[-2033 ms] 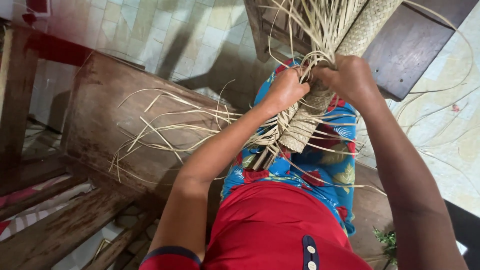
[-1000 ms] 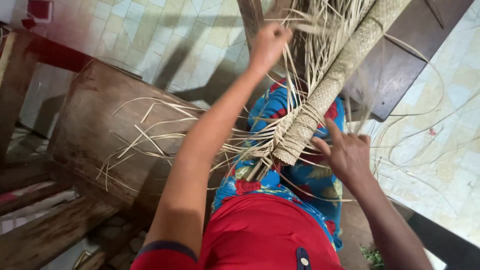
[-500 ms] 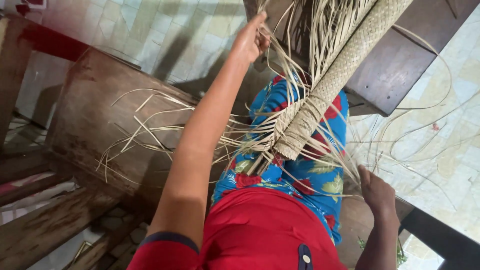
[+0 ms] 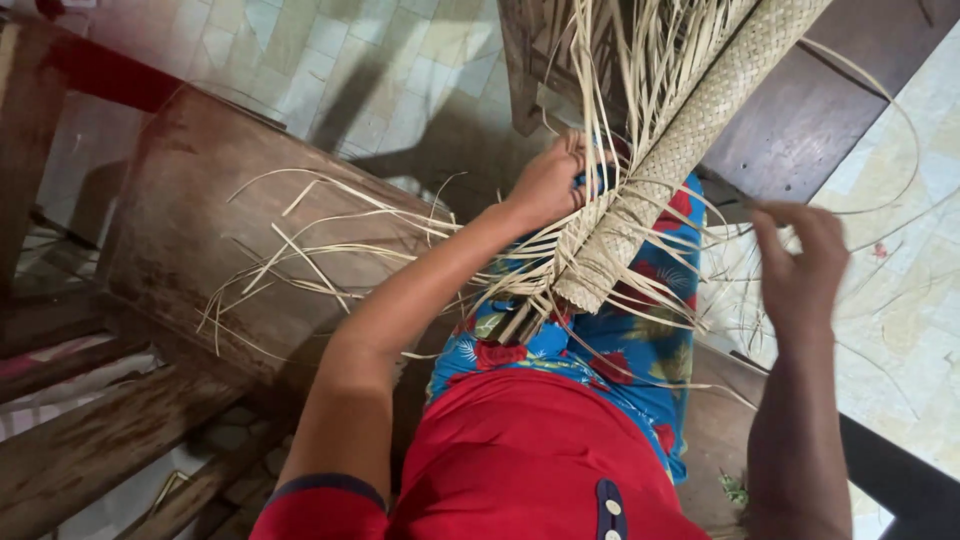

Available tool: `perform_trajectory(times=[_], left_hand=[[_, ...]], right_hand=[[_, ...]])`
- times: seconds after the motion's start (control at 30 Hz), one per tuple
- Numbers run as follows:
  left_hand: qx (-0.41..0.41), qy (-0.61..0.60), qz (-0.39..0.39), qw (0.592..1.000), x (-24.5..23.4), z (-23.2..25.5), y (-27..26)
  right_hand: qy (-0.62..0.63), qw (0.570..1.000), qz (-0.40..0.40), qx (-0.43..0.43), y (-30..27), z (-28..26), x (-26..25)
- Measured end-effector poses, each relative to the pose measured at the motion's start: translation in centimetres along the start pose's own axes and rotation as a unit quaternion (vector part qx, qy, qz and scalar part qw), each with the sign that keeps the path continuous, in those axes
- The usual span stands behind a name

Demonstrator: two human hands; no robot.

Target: Weaving natural fiber strips around a cylindrical core to create a rolled mat

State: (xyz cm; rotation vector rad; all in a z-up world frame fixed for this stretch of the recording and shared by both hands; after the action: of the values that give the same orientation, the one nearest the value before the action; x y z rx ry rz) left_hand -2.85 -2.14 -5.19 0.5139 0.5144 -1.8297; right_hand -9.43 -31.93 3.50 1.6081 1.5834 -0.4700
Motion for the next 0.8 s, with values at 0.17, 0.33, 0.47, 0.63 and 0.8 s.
perform_trajectory(times=[0.17, 0.33, 0.47, 0.63, 0.8], left_hand=[[-0.001, 0.091, -0.008, 0.996, 0.8, -0.1, 1.4], [0.123, 0.108, 0.030, 0.986, 1.1, -1.9, 2.1], [0.136, 0.129, 0.093, 0.978, 1.3, -2.5, 1.6], [0.185, 0.191, 0.165, 0.950, -1.6, 0.6, -0.2], [0.150, 0.206, 0.220, 0.942, -3.8, 2.6, -2.1]], right_hand=[[-0.035, 0.972, -0.103, -0.206, 5.9, -8.6, 5.6], [-0.082, 0.968, -0.124, -0.202, 7.2, -6.7, 9.6], [-0.104, 0.962, -0.163, -0.192, 7.9, -7.3, 11.6], [-0.136, 0.947, -0.200, -0.213, 8.3, -6.3, 14.1], [-0.125, 0.941, -0.240, -0.202, 9.0, -6.1, 14.4]])
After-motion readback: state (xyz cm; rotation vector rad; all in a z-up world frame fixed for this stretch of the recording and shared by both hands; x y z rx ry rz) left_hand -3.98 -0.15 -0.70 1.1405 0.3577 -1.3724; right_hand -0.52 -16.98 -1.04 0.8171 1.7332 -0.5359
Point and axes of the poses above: each hand's wrist, its own y-axis towards the middle knuckle, its own x-axis out of the palm, z = x × y, the point moved 8 cm from there along y, towards the middle knuckle, and after that the axes turned 3 degrees about -x, right-handed, at the moved point
